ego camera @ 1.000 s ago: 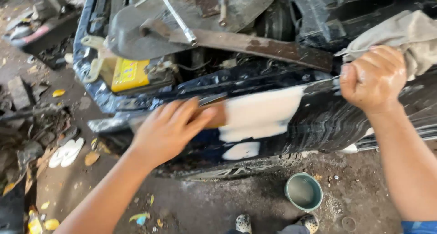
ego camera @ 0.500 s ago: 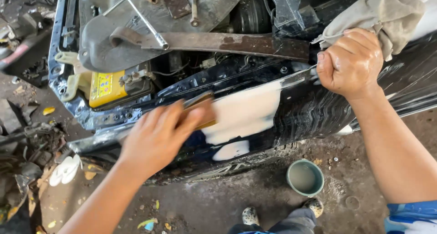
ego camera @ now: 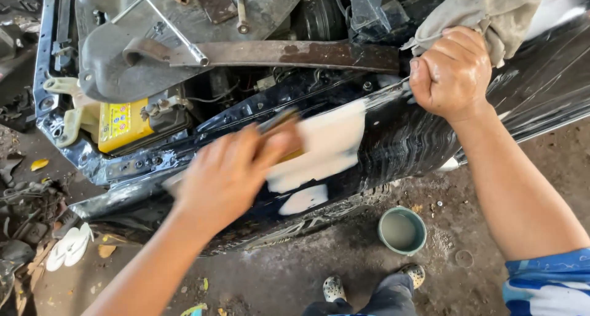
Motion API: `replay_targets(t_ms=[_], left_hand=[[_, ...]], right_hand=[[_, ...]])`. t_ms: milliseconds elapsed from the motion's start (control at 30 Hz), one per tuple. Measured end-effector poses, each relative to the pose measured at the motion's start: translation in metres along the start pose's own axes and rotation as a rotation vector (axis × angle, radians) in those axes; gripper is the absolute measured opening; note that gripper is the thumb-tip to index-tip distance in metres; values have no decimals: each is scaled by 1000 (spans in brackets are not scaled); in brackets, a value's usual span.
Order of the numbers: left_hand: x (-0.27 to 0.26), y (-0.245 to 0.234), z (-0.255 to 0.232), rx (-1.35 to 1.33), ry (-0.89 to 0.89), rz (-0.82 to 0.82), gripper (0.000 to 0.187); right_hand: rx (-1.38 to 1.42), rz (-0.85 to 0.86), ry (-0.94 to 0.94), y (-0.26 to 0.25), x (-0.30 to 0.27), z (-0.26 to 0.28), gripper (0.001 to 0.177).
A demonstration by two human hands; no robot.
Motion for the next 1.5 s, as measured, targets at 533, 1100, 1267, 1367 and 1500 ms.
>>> replay_targets(t_ms=[533,1100,1267,1367,1500], left_hand=[[-3,6,3,5,-5,-23,65],[-30,-6,7,60,42,-66,61],[94,32,-40,-71,73,-59,59],[120,33,-59,-81,110,-128,58],[58,18,-25,-125,50,39,58]], right_hand=[[28,-13,-30,-2,2,6,25],[46,-27,-13,2,1,0,31],[42,-39,-32,-8,12,15,27],[51,6,-15,-5,0,8,30],[34,-40,-23,-2,1,3,31]])
Point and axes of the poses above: each hand's wrist, its own x-axis towards the middle knuckle, its own y-axis out of the palm, z = x × y, the point moved 8 cm from there along x, towards the middle knuckle, and after that the axes turned 9 degrees about y, right-handed, at the moved point
